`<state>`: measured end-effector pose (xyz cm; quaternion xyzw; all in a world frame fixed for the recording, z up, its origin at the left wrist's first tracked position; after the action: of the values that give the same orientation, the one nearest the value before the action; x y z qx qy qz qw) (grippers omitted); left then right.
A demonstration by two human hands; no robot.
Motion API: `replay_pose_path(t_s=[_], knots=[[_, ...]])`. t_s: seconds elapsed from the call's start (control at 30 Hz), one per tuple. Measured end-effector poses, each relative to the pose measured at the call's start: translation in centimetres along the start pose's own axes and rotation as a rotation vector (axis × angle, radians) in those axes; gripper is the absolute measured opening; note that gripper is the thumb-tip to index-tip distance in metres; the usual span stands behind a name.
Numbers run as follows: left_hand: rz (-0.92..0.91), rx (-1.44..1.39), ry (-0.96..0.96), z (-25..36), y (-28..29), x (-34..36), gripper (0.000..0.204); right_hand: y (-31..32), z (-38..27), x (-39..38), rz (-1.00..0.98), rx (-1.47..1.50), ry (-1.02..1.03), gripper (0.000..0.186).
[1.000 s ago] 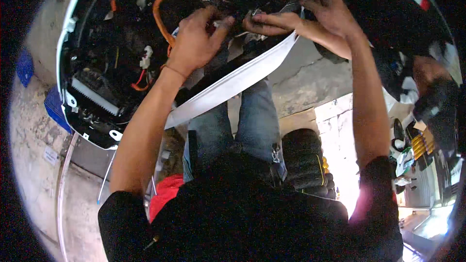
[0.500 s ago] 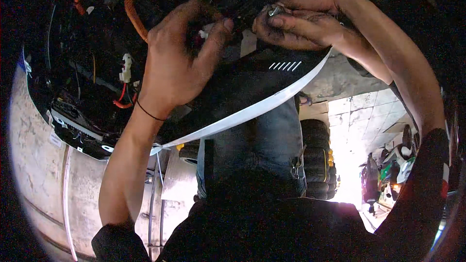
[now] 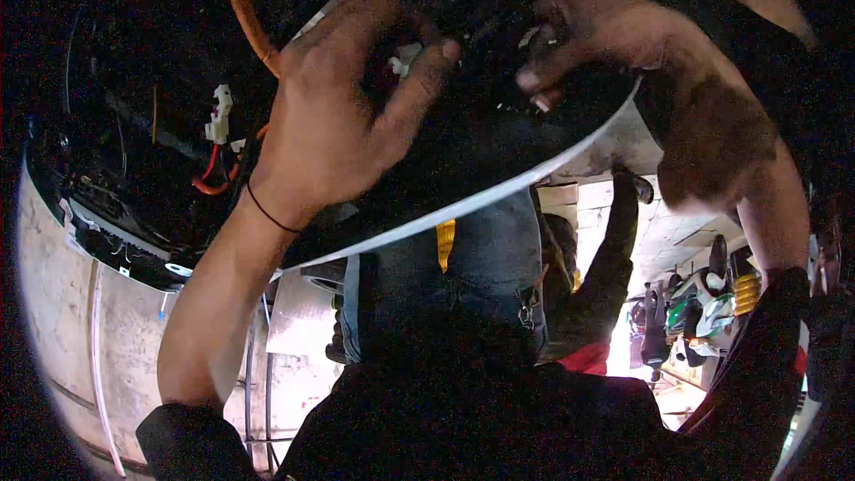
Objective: The person works with others to repair an electric motorcycle by manipulating wires, connectors, and internal components near the battery area and applying tape.
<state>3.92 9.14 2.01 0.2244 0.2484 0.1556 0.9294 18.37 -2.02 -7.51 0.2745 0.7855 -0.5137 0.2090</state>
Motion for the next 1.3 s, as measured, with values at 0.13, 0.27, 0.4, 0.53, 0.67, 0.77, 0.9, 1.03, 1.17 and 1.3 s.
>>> replay_pose_path(t_s=[0.13,0.27,0.4,0.53,0.67,0.77,0.9,1.03,1.17,1.3], knots=[[-0.061,0.058,0.022,0.5,-0.2,0.3,0.018,-0.3,-1.2,-0.2,0.002,-0.373,-0.046,0.047],[-0.351,0.054,0.232,0.2,-0.3,-0.1,0.052,-0.9,-1.5,-0.3,-0.029,-0.402,0.009,0.055],[-0.37,0.28,0.173,0.8,-0.6,-0.9,0.08,-1.8,-0.7,0.8,0.01,-0.236,0.108,0.061],[-0.414,0.272,0.151,1.2,-0.7,-0.1,0.077,-2.2,-0.9,0.4,0.015,-0.163,0.19,0.06],[-0.395,0.293,0.027,1.1,-0.8,-0.3,0.064,-1.7,-0.5,-0.2,-0.047,-0.264,0.189,0.048],[-0.393,0.234,0.026,1.1,-0.9,-0.2,0.06,-0.7,0.7,-0.3,0.009,-0.349,0.501,0.037],[-0.455,0.242,-0.012,1.8,-1.1,0.7,0.057,-0.5,0.5,-1.1,0.039,-0.548,0.831,0.03],[-0.39,0.2,-0.037,1.9,-0.9,0.9,0.051,-1.7,-0.6,-0.6,-0.06,-0.302,0.29,0.034],[-0.426,0.251,-0.064,1.7,-0.9,0.8,0.05,-1.9,-0.2,-0.7,-0.044,-0.175,0.29,0.035],[-0.341,0.115,-0.151,1.8,-0.5,0.8,0.046,-1.9,0.9,0.6,-0.136,-0.235,0.409,0.031]])
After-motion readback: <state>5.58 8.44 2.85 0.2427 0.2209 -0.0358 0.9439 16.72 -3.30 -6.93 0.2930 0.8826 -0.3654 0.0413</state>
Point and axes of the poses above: each hand's wrist, its own x-axis towards the middle knuckle, its own y-axis out of the back of the hand, z = x × y, the point moved 5 cm from there along x, towards the middle knuckle, and after that the axes turned 7 degrees about -z, right-handed, at the moved point
